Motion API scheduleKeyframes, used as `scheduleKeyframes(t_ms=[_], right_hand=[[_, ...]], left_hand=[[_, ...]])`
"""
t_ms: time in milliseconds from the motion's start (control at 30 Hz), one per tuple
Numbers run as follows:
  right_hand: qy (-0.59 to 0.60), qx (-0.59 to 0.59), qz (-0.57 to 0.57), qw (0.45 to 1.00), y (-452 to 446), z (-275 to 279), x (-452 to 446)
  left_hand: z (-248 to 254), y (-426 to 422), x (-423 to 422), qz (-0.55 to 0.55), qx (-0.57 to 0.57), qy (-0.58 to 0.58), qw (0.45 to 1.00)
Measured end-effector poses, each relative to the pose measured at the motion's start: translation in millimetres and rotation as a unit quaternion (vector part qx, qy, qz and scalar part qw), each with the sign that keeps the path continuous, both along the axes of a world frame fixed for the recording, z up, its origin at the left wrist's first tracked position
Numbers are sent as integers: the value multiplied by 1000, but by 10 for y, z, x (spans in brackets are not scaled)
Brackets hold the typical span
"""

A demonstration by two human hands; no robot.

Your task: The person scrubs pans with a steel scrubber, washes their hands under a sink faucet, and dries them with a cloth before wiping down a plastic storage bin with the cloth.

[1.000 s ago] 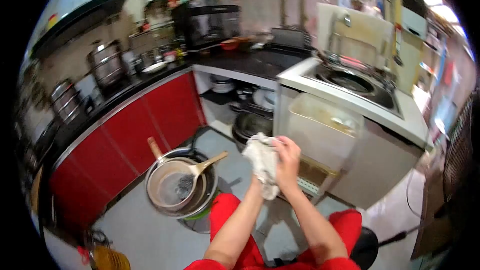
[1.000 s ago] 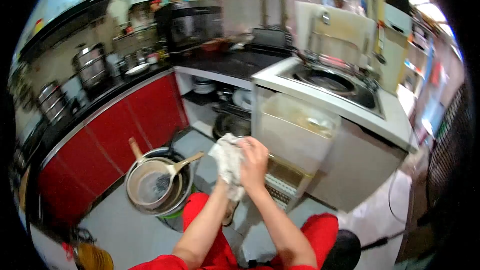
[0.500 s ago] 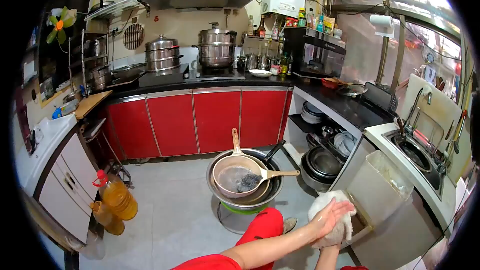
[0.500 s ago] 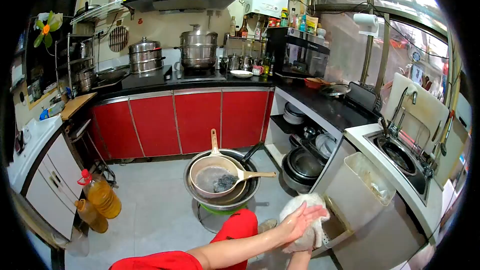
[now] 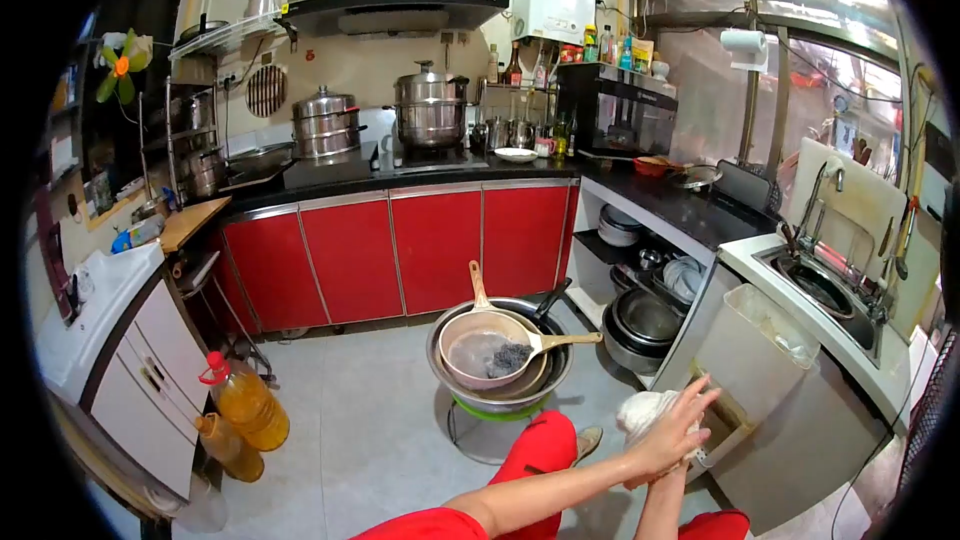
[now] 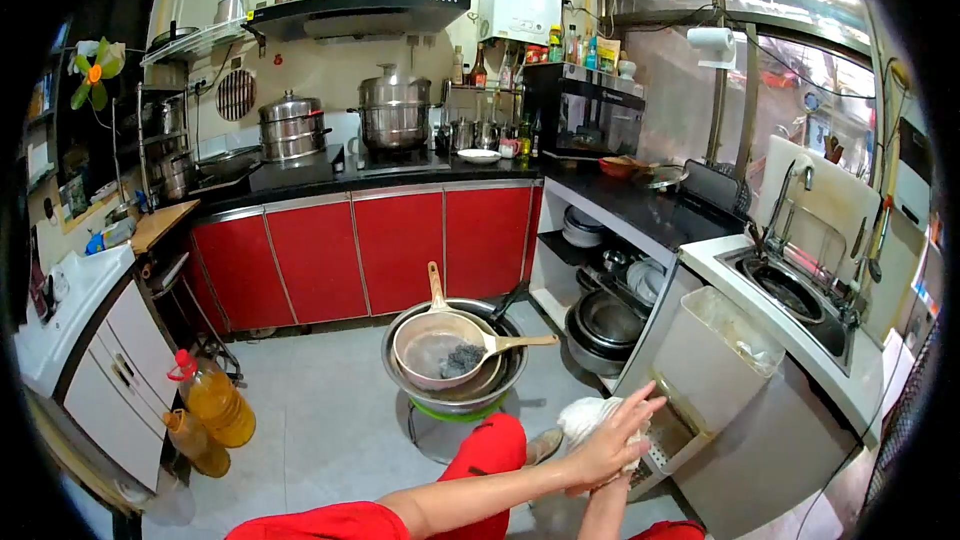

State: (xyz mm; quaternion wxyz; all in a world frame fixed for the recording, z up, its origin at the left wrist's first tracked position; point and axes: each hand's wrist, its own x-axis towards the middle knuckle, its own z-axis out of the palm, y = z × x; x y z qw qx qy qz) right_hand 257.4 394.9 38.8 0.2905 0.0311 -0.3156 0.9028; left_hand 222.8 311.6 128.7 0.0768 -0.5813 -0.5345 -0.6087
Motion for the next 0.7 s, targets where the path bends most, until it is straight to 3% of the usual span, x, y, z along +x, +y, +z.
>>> scheduleKeyframes(t_ms=[33, 133, 200, 300, 400, 500, 600, 667, 700], right_hand=[[-8, 11, -6, 1000, -37, 32, 55], [-29, 32, -13, 999, -180, 142, 132], [-45, 51, -17, 998, -300, 203, 198], [-68, 73, -29, 995, -545, 382, 185], [-25, 88, -55, 994, -716, 611, 249], [-14, 135, -47, 990, -737, 725, 350], [-8, 184, -68, 980, -551, 692, 345], [-1, 212, -96, 972, -502, 814, 378], [-14, 230, -104, 968, -408, 781, 391]], left_hand=[[197, -132, 25, 38, 10, 70, 997], [528, -265, -140, 69, 70, 128, 987], [736, -320, -237, 160, 145, 108, 970], [516, -55, -273, 201, 174, 100, 959], [375, -45, -169, 129, 135, 36, 982], [417, -233, 28, 78, 137, -99, 983], [243, -242, 93, 120, 156, -128, 972], [68, -191, 222, 79, 162, -186, 966], [1, -169, 272, -4, 141, -276, 951]])
